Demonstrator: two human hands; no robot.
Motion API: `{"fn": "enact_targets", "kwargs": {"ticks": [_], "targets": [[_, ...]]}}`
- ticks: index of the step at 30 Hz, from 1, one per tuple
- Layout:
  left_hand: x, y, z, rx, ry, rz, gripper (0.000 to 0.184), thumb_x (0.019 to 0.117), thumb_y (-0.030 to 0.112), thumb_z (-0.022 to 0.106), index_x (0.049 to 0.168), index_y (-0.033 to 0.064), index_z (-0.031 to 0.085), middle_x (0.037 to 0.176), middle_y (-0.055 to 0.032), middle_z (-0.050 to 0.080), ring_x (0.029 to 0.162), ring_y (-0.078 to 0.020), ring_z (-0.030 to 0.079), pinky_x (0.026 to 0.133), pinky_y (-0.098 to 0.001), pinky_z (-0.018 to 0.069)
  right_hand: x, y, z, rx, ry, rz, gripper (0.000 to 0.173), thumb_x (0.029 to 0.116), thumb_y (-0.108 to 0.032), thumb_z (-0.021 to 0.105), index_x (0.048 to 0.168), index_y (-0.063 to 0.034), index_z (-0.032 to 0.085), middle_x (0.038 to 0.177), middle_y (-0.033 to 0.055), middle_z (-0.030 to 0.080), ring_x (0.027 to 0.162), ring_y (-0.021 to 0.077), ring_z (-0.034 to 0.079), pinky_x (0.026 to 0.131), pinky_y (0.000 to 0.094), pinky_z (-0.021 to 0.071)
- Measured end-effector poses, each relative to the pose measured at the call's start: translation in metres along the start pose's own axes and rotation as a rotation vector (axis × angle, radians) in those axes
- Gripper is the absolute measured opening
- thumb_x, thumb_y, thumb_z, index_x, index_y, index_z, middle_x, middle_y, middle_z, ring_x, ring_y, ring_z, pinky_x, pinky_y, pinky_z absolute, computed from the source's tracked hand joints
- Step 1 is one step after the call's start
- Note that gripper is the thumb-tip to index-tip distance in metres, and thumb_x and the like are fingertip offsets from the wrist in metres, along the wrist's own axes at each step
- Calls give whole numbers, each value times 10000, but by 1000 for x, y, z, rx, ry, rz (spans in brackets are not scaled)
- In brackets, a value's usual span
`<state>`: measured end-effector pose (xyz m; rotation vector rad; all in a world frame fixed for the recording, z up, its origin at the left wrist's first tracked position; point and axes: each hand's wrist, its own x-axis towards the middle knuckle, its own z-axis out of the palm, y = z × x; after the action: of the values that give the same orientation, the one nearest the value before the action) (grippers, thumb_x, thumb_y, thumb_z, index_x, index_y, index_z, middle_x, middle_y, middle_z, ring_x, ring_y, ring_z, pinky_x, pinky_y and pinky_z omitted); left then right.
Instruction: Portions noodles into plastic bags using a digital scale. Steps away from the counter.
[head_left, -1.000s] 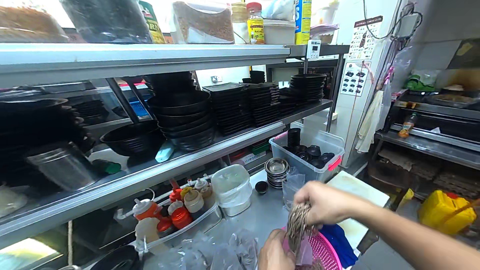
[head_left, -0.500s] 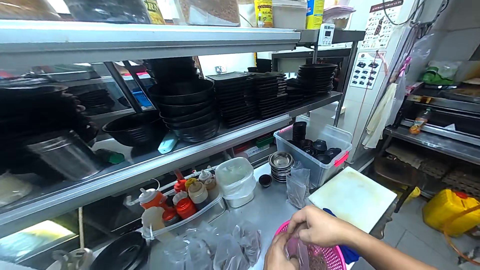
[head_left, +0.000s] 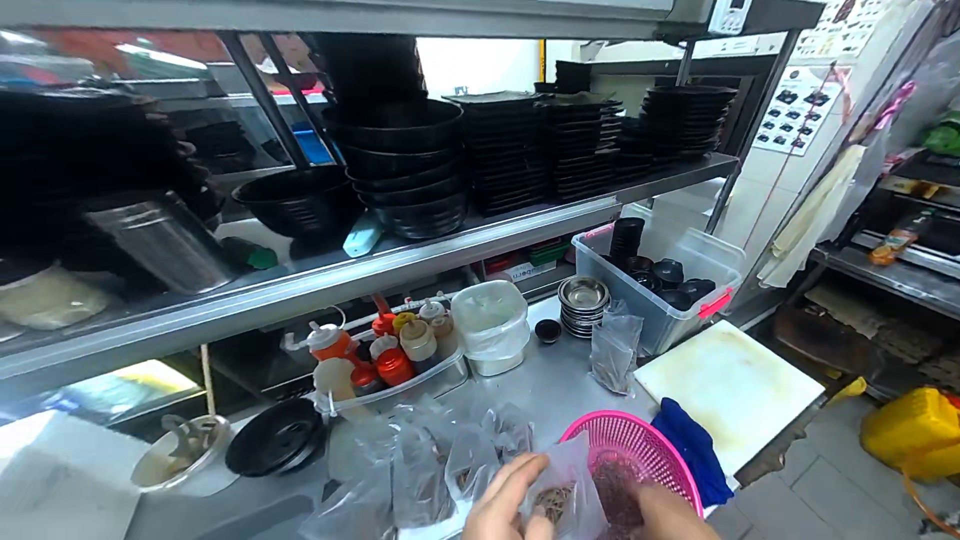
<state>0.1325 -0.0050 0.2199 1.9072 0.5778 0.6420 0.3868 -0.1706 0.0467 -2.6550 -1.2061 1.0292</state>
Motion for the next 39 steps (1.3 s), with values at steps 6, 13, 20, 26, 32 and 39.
{"fn": "enact_targets", "kwargs": {"ticks": [6, 13, 20, 26, 32, 39], "targets": [[-42, -20, -53, 191, 20, -45, 393, 901, 0, 605, 1276, 73, 698, 1347, -77, 656, 1106, -144, 696, 857, -364, 634, -5, -17, 21, -195, 56, 93, 310, 822, -336, 717, 956, -57, 742, 996, 223, 726, 946, 453, 701, 726, 688, 542], [-89, -68, -64, 444, 152, -200, 449, 857, -1, 587, 1272, 114, 714, 1352, -31, 667, 1217, -133, 648, 997, -399, 574, -19, -22, -39, -117, 200, -47, 232, 898, -355, 699, 994, -171, 804, 962, 165, 761, 937, 423, 720, 763, 713, 544], [-121, -127, -72, 451, 241, -314, 410, 916, 61, 592, 1307, 117, 702, 1402, -49, 644, 1274, -155, 627, 1031, -423, 561, -20, -17, -13, -130, 140, -102, 263, 939, -388, 658, 1003, -174, 798, 955, 157, 763, 922, 418, 723, 753, 700, 544], [-133, -135, -77, 560, 156, -466, 330, 1025, 268, 543, 1302, 245, 721, 1503, -80, 562, 1312, -240, 607, 1032, -522, 542, -26, -16, -3, -97, 188, -183, 264, 960, -352, 627, 1016, -159, 798, 963, 135, 769, 935, 388, 729, 780, 687, 546], [-142, -113, -90, 539, 149, -563, 313, 1022, 319, 552, 1276, 300, 734, 1557, -108, 499, 1208, -249, 675, 945, -491, 592, -41, -17, -17, 31, 393, -334, 258, 1000, -278, 612, 1067, -104, 790, 1039, 134, 766, 998, 326, 727, 901, 604, 551], [-157, -118, -89, 433, 268, -510, 309, 1021, 302, 580, 1294, 278, 725, 1600, -57, 448, 869, -127, 747, 750, -372, 645, -52, -22, -43, 292, 548, -444, 222, 1013, -242, 628, 1070, -100, 789, 1007, 79, 773, 944, 174, 731, 893, 425, 585]]}}
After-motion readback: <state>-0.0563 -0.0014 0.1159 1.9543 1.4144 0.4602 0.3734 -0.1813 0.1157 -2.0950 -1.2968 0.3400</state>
